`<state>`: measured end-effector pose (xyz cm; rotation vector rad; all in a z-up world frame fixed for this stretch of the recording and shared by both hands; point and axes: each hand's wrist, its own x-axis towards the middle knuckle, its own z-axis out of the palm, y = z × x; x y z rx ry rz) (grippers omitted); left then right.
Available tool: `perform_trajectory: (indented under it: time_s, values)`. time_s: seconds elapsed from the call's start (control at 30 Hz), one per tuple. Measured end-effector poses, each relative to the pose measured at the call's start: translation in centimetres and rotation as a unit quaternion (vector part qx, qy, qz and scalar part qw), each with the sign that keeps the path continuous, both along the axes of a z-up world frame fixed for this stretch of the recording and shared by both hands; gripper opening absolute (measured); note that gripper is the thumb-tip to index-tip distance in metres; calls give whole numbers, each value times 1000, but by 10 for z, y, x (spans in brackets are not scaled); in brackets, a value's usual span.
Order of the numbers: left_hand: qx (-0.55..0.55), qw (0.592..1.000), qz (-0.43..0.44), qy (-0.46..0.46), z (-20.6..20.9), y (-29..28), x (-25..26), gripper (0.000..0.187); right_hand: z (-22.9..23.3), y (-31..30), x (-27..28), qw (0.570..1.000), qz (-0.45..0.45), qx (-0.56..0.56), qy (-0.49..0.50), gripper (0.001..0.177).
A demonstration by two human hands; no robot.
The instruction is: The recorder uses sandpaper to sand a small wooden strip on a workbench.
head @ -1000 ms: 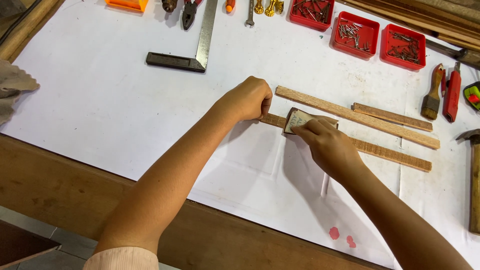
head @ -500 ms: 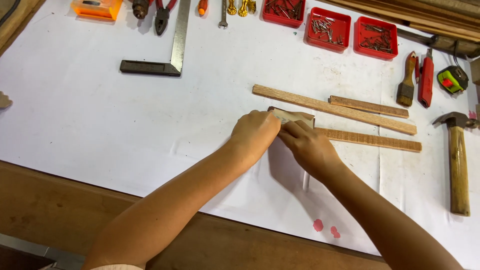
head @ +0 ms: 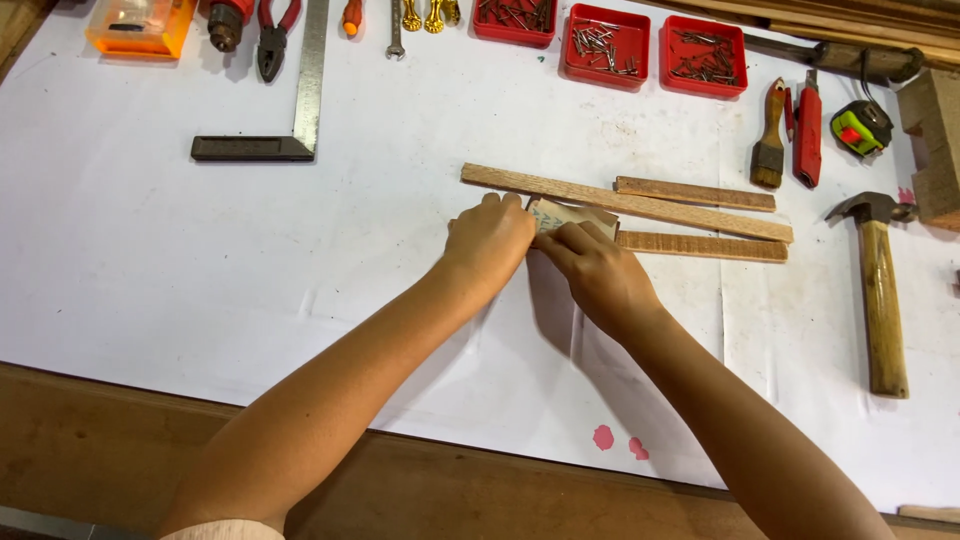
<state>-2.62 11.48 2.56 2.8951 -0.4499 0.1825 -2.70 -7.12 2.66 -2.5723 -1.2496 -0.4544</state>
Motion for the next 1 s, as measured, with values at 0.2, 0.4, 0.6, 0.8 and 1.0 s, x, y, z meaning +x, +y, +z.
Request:
perform_trajectory:
  time_s: [0.2, 0.4, 0.6, 0.8, 1.0]
  values:
    - [30, 1000, -8, -2, -20, 8, 12, 10, 4, -71, 12, 999, -41, -8, -12, 31]
    - [11, 998, -58, -24, -4, -40, 9, 10, 5, -89, 4, 994, -74, 75, 3, 27]
    - [-25, 992, -93, -76, -28, -76, 32, 9, -8, -82, 7, 991, -94, 95, 20, 29]
    - [40, 993, -106, -26, -16, -76, 32, 13, -10, -131, 17, 990, -135, 49, 1, 31]
    - [-36, 991, -121, -49, -29, -107, 39, 17, -19, -108, 13, 986, -148, 70, -43, 28]
